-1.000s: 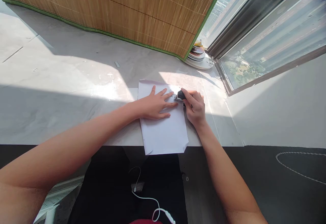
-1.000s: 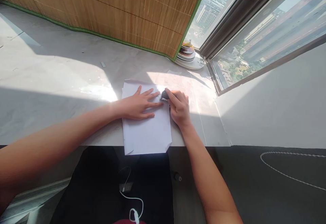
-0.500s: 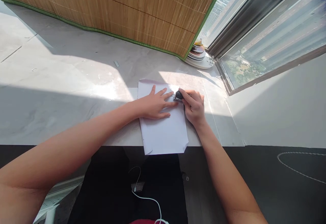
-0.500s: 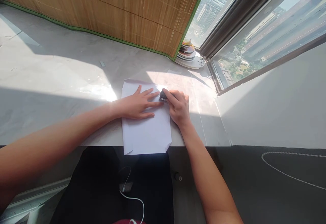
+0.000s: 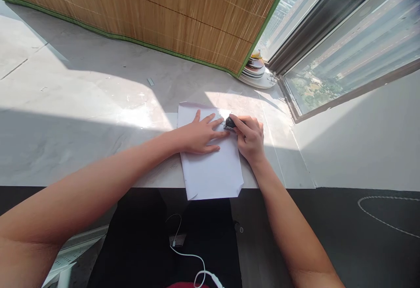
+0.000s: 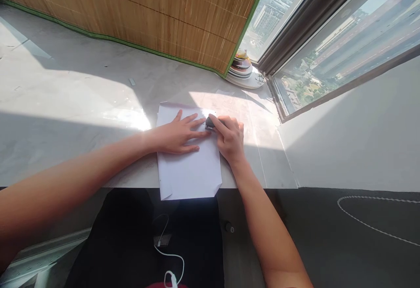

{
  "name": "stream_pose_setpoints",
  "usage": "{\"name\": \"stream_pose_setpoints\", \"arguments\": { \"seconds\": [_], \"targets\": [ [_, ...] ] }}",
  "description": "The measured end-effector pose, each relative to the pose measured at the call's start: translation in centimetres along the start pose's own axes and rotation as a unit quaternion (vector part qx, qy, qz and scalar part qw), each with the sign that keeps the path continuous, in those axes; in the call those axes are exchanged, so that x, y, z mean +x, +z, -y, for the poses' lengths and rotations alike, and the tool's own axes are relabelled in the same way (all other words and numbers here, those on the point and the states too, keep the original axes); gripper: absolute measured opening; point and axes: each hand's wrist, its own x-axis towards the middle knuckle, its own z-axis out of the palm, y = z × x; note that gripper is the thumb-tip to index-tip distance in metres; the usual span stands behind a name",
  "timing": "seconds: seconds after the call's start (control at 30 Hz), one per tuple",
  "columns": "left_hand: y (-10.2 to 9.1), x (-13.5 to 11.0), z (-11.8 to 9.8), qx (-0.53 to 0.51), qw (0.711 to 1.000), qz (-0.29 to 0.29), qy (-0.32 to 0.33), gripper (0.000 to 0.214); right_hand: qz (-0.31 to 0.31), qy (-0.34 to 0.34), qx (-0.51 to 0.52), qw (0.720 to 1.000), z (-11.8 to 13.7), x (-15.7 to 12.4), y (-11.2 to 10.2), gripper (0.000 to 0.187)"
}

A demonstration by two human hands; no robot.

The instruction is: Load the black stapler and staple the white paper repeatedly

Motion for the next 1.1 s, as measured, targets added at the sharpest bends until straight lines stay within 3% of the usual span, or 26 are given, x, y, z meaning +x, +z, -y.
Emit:
{"name": "stream_pose_setpoints", "arguments": {
  "seconds": [0.3,0.6,0.87,1.1],
  "targets": [
    [-0.1,0.0,0.1,0.002,1.0,0.001,0.008,0.062,-0.003,0.018,-0.003,1.0,0.7,0.2,-0.1,0.058],
    [-0.3,-0.2,0.2,-0.002,1.0,0.002,0.012,0.063,0.023,-0.002,-0.023,0.999,1.6,0.3,-0.1,0.075],
    [-0.6,-0.2,0.0,0.015,1.0,0.015,0.008,0.062,0.025,0.004,-0.023,0.999,1.9,0.4,0.1,0.073],
    [-0.8,-0.3,0.2,0.022,1.0,0.014,0.007,0.061,-0.069,0.07,0.031,0.995,0.8,0.2,0.6,0.052]
  ]
}}
